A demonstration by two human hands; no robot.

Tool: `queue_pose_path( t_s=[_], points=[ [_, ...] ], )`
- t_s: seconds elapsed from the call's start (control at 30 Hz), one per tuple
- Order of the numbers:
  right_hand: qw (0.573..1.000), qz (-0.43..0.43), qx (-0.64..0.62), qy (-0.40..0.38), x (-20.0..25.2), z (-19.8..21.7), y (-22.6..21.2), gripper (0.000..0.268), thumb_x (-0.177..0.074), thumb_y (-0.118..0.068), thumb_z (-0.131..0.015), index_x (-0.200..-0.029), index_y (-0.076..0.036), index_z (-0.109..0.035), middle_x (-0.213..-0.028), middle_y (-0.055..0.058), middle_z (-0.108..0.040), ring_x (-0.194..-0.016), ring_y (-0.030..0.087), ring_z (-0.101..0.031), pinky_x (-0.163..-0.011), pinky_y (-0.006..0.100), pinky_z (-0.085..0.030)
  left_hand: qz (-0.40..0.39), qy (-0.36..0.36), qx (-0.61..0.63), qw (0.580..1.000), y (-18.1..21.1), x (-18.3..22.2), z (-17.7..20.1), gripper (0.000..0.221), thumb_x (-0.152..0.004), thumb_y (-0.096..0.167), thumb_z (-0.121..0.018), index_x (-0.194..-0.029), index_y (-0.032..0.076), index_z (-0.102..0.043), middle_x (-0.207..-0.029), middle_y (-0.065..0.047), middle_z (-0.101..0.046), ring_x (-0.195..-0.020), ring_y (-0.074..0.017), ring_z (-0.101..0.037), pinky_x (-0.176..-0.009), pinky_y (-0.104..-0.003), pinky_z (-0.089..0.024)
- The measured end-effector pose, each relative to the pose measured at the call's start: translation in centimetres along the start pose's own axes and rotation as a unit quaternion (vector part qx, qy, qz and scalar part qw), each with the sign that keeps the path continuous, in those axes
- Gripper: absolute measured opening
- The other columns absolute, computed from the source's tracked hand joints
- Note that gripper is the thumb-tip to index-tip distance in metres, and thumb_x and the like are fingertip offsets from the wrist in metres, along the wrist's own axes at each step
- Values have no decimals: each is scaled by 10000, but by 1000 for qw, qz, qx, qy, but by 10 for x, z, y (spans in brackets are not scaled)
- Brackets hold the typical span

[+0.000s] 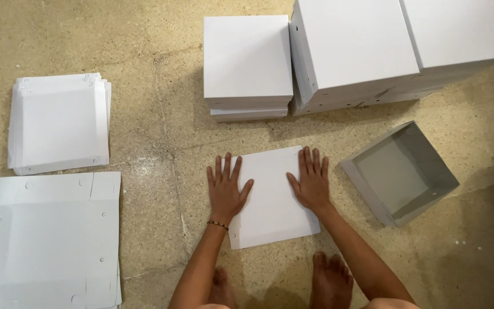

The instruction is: Assembling cardboard boxes from flat pre-cut sheets by folding and tucking flaps.

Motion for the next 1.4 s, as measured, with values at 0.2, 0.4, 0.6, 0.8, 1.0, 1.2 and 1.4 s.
queue_pose_path(
  t_s=[0.2,0.4,0.6,0.8,1.0,1.2,1.4],
  points=[
    [996,76,50,-17,48,-9,-40,675,-893,-521,-306,-1395,-75,-241,-1457,146,-200,-1351,344,-123,-1084,513,-63,-5,32,-39,999,2,3,0,613,-887,559,-325,-1379,194,-332,-1460,-95,-235,-1355,-318,-148,-1082,-501,-69],
    [992,123,31,-4,71,-11,-54,662,-907,-510,-227,-1405,-79,-163,-1480,104,-111,-1372,275,-10,-1098,457,26,-41,3,15,999,54,55,7,548,-924,443,-280,-1393,161,-258,-1472,-80,-153,-1357,-290,-71,-1091,-455,-31],
    [995,95,16,-19,67,5,-35,655,-905,-503,-79,-1375,-60,25,-1467,62,129,-1343,204,156,-1087,425,127,-23,37,24,999,48,71,20,572,-917,456,-316,-1407,186,-198,-1490,-56,-63,-1374,-230,-20,-1111,-425,-11],
    [1000,5,-13,15,68,2,2,668,-910,-442,-209,-1404,-8,-94,-1486,136,-49,-1371,287,34,-1085,469,70,-24,49,42,998,45,68,23,589,-893,449,-419,-1390,156,-302,-1482,-80,-155,-1370,-265,-102,-1093,-453,-81],
    [984,61,61,-154,81,24,-54,670,-898,-488,-58,-1376,-35,63,-1440,135,173,-1320,278,170,-1066,465,145,-52,68,9,996,49,76,15,559,-920,391,-379,-1391,105,-283,-1480,-95,-151,-1367,-295,-103,-1103,-462,-89],
    [985,161,58,11,105,-9,-59,652,-917,-487,-171,-1403,-57,-110,-1489,111,-36,-1378,277,69,-1087,473,86,-78,20,64,995,65,108,20,566,-923,372,-352,-1404,99,-232,-1486,-101,-129,-1370,-282,-52,-1106,-431,-37],
    [985,172,22,8,104,-4,-53,642,-921,-463,-211,-1403,-46,-130,-1493,96,-60,-1380,247,35,-1095,445,65,-63,17,92,994,67,111,26,545,-918,388,-354,-1384,111,-295,-1470,-93,-192,-1363,-276,-101,-1094,-426,-68]
  ],
)
Point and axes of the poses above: each hand's wrist, its own x-axis away from the middle knuckle, its own z-axis out of the back of the hand, y = z × x, the point moved 3 cm from there along -x, towards the middle knuckle
